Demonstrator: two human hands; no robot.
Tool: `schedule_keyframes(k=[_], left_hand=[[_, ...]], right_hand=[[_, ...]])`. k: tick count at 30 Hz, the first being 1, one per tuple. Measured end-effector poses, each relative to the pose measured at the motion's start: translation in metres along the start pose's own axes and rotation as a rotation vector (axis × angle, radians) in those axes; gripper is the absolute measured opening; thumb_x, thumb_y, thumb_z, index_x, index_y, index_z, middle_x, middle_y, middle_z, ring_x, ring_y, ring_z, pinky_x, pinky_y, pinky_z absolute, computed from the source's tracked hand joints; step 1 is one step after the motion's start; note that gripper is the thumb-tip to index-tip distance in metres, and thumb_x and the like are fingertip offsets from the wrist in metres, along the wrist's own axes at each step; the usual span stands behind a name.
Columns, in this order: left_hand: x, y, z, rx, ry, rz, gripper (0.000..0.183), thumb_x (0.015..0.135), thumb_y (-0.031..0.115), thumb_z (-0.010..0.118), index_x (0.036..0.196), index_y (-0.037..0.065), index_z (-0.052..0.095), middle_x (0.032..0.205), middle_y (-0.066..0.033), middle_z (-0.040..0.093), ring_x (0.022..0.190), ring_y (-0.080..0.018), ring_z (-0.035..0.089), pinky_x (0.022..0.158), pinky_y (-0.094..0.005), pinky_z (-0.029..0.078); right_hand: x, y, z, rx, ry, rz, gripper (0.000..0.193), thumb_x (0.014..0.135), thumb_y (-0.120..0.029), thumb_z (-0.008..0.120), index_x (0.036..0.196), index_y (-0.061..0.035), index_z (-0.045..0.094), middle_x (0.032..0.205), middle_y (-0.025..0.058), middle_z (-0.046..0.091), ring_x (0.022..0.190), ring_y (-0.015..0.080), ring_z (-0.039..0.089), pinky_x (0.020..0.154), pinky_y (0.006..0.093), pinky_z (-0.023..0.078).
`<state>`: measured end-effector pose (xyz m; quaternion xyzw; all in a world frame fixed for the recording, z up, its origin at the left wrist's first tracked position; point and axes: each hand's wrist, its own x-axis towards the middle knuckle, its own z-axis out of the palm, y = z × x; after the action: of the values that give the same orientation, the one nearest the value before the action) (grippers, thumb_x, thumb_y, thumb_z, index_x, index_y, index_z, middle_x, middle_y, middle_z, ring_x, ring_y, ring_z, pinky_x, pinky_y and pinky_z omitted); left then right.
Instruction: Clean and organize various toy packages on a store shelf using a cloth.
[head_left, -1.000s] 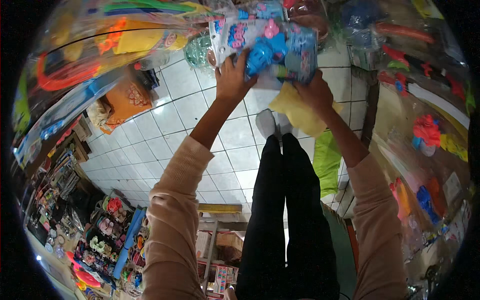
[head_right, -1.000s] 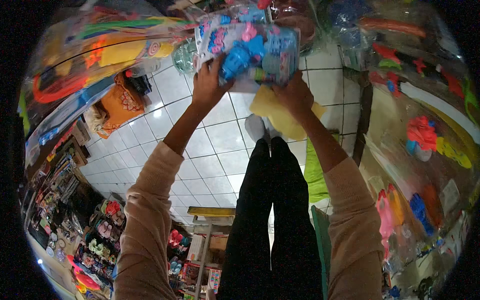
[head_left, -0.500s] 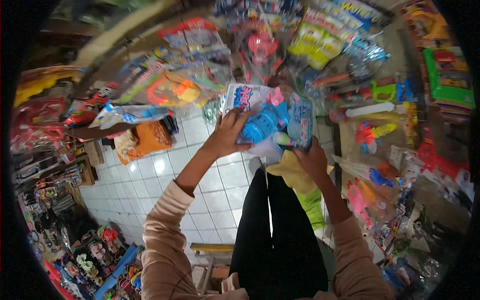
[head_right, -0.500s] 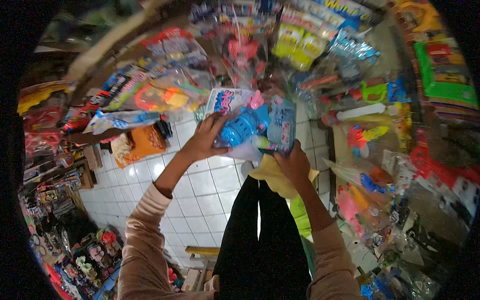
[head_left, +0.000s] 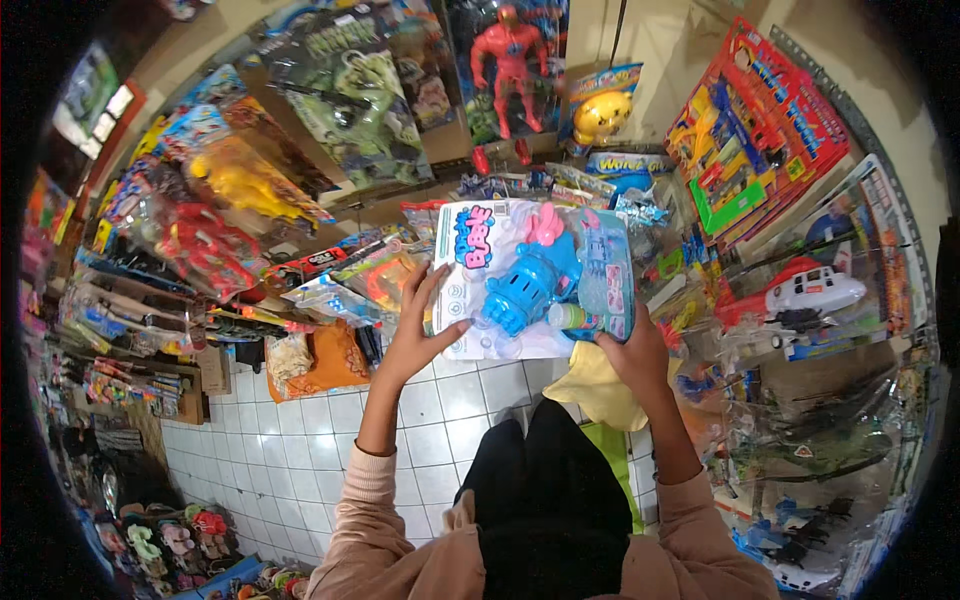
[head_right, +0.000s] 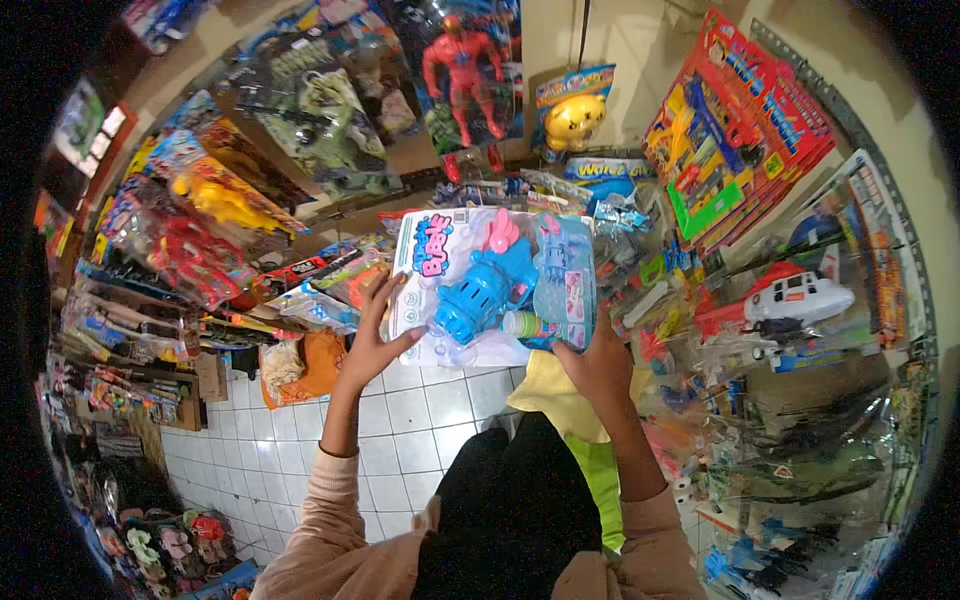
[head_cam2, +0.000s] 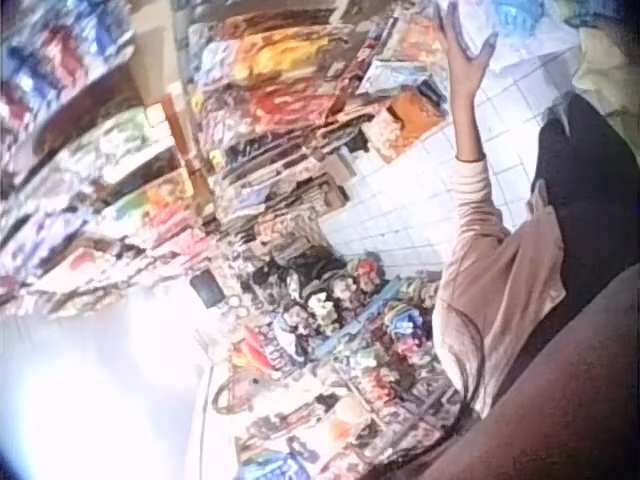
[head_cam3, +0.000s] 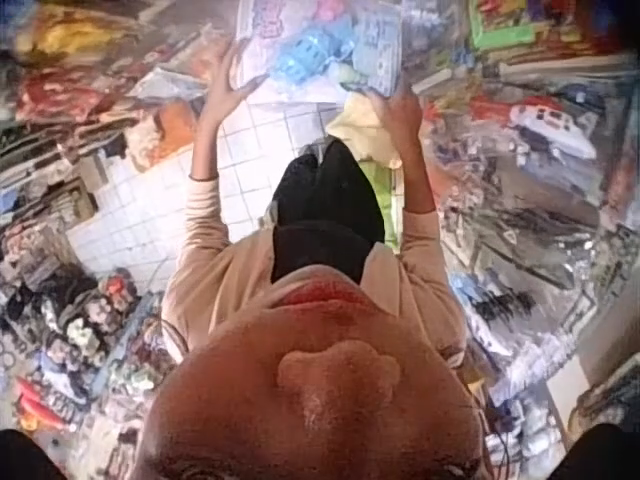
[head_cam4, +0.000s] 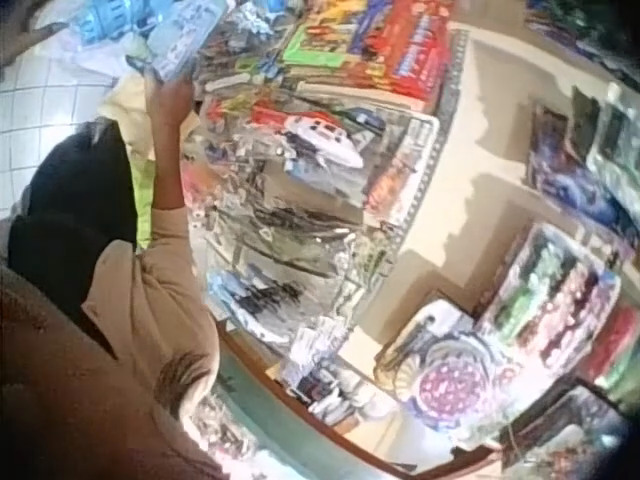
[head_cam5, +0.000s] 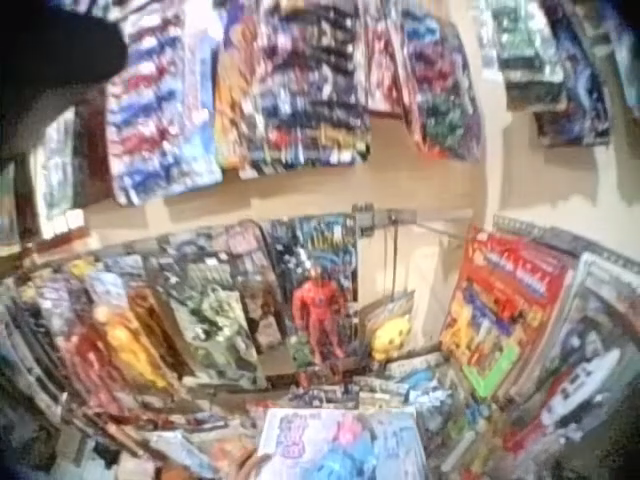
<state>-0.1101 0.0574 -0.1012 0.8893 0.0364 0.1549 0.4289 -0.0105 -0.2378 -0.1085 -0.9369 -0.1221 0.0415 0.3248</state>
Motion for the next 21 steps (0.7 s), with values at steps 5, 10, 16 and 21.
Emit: schedule_keyframes(k=[5,10,16,21], left_hand=[[-0.017,0.031,-0.020,-0.741,0.076,-0.118,0.071,0.077,0.007,0.063,0.136,0.006,0.023,0.128,-0.0124,0.039,0.111,-0.0212,0.045,0.090,-0.0353,0.041],[-0.052,0.026,-0.010,-0.967,-0.138,-0.115,0.071,0.078,0.028,0.064,0.133,0.001,0.026,0.127,-0.0101,0.041,0.114,-0.0239,0.044,0.093,-0.0426,0.040],[-0.038,0.041,-0.028,-1.137,0.035,-0.214,0.059,0.084,0.028,0.056,0.130,0.000,0.031,0.125,-0.0098,0.044,0.110,-0.0211,0.048,0.091,-0.0343,0.041],[-0.019,0.050,-0.041,-1.029,0.130,-0.402,0.047,0.085,0.022,0.057,0.122,-0.001,0.039,0.114,-0.0094,0.052,0.098,-0.0164,0.054,0.081,-0.0293,0.045]], right_hand=[[-0.001,-0.028,-0.033,0.082,0.141,-0.039,0.068,0.062,-0.029,0.071,0.117,-0.0022,0.041,0.094,0.0236,0.058,0.085,0.0392,0.057,0.072,0.0441,0.045],[-0.007,-0.040,-0.048,0.106,0.232,-0.140,0.069,0.062,-0.027,0.072,0.118,-0.0016,0.041,0.091,0.0232,0.059,0.084,0.0402,0.057,0.072,0.0443,0.045],[-0.004,-0.052,-0.048,0.123,0.250,-0.278,0.072,0.062,-0.027,0.072,0.119,0.0015,0.039,0.090,0.0246,0.059,0.082,0.0409,0.057,0.071,0.0453,0.045],[0.007,-0.054,-0.042,0.078,0.210,-0.304,0.074,0.062,-0.028,0.072,0.120,0.0020,0.038,0.091,0.0258,0.059,0.084,0.0403,0.057,0.071,0.0446,0.045]])
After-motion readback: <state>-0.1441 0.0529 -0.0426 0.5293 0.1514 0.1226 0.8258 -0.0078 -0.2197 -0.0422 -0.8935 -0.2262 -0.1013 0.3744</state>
